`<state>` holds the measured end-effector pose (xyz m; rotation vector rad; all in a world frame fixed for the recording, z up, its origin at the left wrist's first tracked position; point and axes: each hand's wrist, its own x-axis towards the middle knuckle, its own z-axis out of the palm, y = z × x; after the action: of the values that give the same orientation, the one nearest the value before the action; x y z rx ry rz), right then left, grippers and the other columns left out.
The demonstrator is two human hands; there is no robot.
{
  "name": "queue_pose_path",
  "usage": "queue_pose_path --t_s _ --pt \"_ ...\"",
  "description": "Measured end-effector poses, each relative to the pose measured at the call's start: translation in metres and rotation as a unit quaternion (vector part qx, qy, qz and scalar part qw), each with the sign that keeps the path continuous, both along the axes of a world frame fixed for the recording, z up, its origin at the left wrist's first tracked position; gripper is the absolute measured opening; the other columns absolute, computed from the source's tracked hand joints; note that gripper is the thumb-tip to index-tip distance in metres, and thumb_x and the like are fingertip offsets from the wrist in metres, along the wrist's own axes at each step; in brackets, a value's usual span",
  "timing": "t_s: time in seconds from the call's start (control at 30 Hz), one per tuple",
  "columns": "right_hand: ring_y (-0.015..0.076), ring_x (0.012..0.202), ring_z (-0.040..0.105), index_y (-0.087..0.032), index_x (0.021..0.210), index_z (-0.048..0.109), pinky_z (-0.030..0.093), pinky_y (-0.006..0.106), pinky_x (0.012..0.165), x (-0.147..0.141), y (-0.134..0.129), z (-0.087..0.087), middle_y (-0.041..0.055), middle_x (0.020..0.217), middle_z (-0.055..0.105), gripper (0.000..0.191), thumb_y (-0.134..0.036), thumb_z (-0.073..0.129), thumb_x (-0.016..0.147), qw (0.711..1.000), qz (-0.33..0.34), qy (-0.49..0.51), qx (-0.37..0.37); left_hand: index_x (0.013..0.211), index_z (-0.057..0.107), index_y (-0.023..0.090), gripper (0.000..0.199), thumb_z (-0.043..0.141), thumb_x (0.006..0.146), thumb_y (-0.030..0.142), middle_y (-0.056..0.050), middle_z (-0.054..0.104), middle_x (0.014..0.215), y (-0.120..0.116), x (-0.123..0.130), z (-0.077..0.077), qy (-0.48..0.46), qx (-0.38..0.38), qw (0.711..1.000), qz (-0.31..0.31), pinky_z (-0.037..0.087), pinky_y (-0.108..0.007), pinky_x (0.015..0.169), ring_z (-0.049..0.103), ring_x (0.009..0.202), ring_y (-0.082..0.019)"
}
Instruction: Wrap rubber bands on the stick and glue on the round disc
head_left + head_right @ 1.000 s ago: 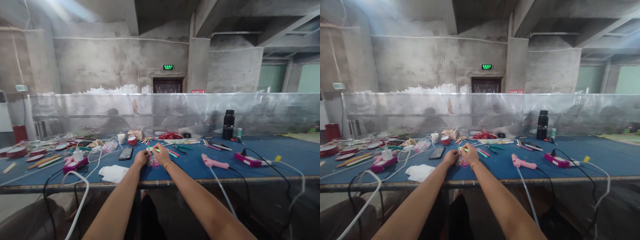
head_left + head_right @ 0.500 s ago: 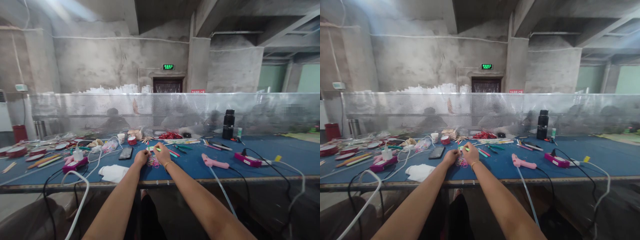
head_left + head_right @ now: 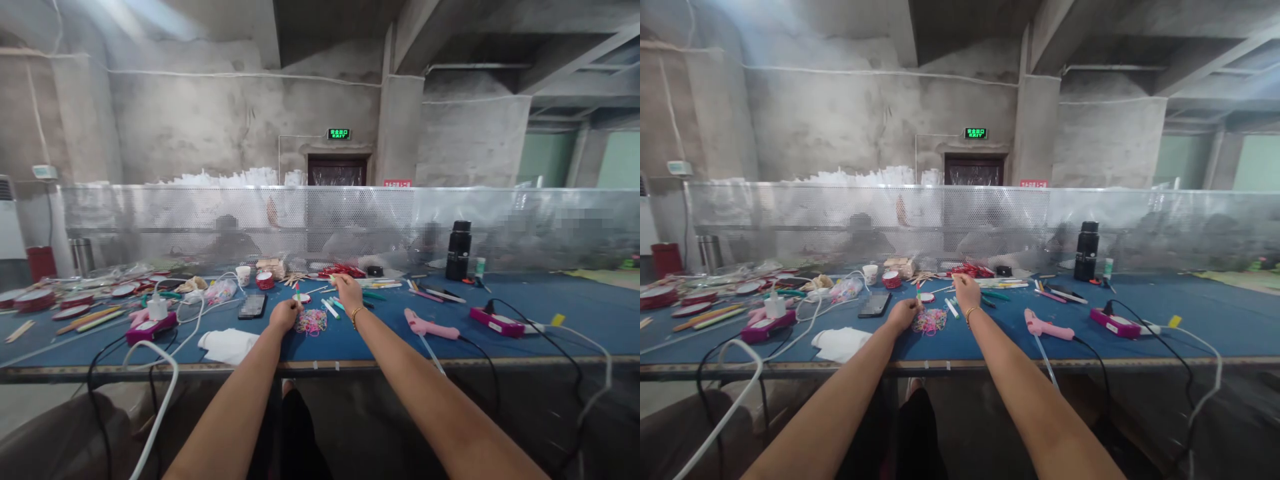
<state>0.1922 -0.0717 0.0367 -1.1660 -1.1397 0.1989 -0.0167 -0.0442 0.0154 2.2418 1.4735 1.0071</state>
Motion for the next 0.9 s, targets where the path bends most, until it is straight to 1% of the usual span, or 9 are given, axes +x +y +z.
queue_pose_path --t_s 0.13,0.23,0.3,0.33,0.43,0.5,0.6,0.73,0.9 --pt "0.0175 0.069 0.062 -0.021 0.101 0.066 0.046 0.027 0.062 0.014 -0.005 -0.01 0.0026 0.083 0.071 0.031 -0.031 0.046 0.081 0.998 -0.024 -0.028 -0.043 0.068 0.066 0.018 0.023 0.058 0.081 0.035 -0.001 0.063 0.066 -0.003 0.0 0.003 0.011 -0.003 1.0 -0.008 0.03 -0.023 0.058 0.051 0.063 -0.012" --pt "0.018 0.083 0.063 -0.022 0.108 0.063 0.045 0.026 0.07 0.019 -0.015 -0.017 0.0029 0.091 0.072 0.029 -0.027 0.052 0.081 0.985 -0.091 -0.089 -0.117 0.072 0.067 0.018 0.022 0.057 0.081 0.035 -0.001 0.066 0.071 -0.005 0.0 0.005 0.011 -0.01 1.0 -0.006 0.031 -0.022 0.06 0.054 0.067 -0.013" --pt "0.0179 0.092 0.063 -0.022 0.105 0.063 0.042 0.027 0.077 0.02 -0.025 -0.016 0.003 0.097 0.071 0.025 -0.027 0.054 0.083 0.963 -0.134 -0.16 -0.17 0.073 0.068 0.018 0.021 0.057 0.082 0.035 -0.002 0.067 0.072 -0.005 0.0 0.005 0.016 -0.012 1.0 -0.001 0.031 -0.022 0.06 0.055 0.069 -0.013" --pt "0.0178 0.093 0.062 -0.023 0.101 0.064 0.04 0.027 0.079 0.02 -0.029 -0.015 0.0028 0.097 0.071 0.02 -0.028 0.053 0.084 0.949 -0.152 -0.2 -0.19 0.073 0.068 0.018 0.021 0.058 0.082 0.035 -0.002 0.067 0.073 -0.005 0.0 0.005 0.018 -0.013 1.0 0.0 0.031 -0.022 0.059 0.055 0.069 -0.013" --pt "0.0191 0.093 0.061 -0.023 0.085 0.065 0.035 0.03 0.082 0.015 -0.042 -0.008 0.0026 0.088 0.07 0.016 -0.032 0.052 0.085 0.91 -0.201 -0.286 -0.225 0.074 0.068 0.018 0.021 0.059 0.081 0.035 -0.002 0.068 0.073 -0.005 0.001 0.005 0.013 -0.015 1.0 -0.003 0.03 -0.022 0.057 0.055 0.067 -0.013" --pt "0.0209 0.095 0.059 -0.023 0.082 0.065 0.032 0.032 0.083 0.011 -0.048 -0.004 0.0033 0.084 0.069 0.015 -0.032 0.053 0.084 0.894 -0.228 -0.306 -0.235 0.073 0.068 0.018 0.022 0.058 0.081 0.036 -0.002 0.067 0.072 -0.005 0.001 0.004 0.009 -0.016 1.0 -0.008 0.029 -0.023 0.056 0.054 0.065 -0.013" --pt "0.0214 0.094 0.057 -0.023 0.081 0.065 0.029 0.034 0.083 0.005 -0.052 -0.002 0.0028 0.083 0.069 0.012 -0.029 0.053 0.082 0.886 -0.232 -0.321 -0.24 0.071 0.067 0.018 0.023 0.057 0.082 0.035 -0.001 0.064 0.068 -0.006 0.001 0.003 0.007 -0.017 1.0 -0.008 0.028 -0.023 0.055 0.051 0.061 -0.012" --pt "0.0205 0.092 0.058 -0.023 0.079 0.065 0.027 0.034 0.081 0.004 -0.053 -0.002 0.0018 0.085 0.069 0.012 -0.029 0.054 0.08 0.885 -0.212 -0.328 -0.253 0.07 0.066 0.017 0.024 0.056 0.082 0.035 0.0 0.061 0.065 -0.006 0.0 0.004 0.007 -0.011 1.0 -0.009 0.026 -0.024 0.055 0.049 0.059 -0.011" --pt "0.0194 0.09 0.06 -0.024 0.077 0.066 0.027 0.033 0.078 0.005 -0.052 -0.003 0.0018 0.083 0.07 0.013 -0.027 0.053 0.079 0.885 -0.208 -0.321 -0.265 0.068 0.064 0.017 0.022 0.058 0.081 0.034 0.001 0.059 0.064 -0.005 0.0 0.004 0.004 -0.005 1.0 -0.001 0.026 -0.023 0.055 0.047 0.059 -0.01"
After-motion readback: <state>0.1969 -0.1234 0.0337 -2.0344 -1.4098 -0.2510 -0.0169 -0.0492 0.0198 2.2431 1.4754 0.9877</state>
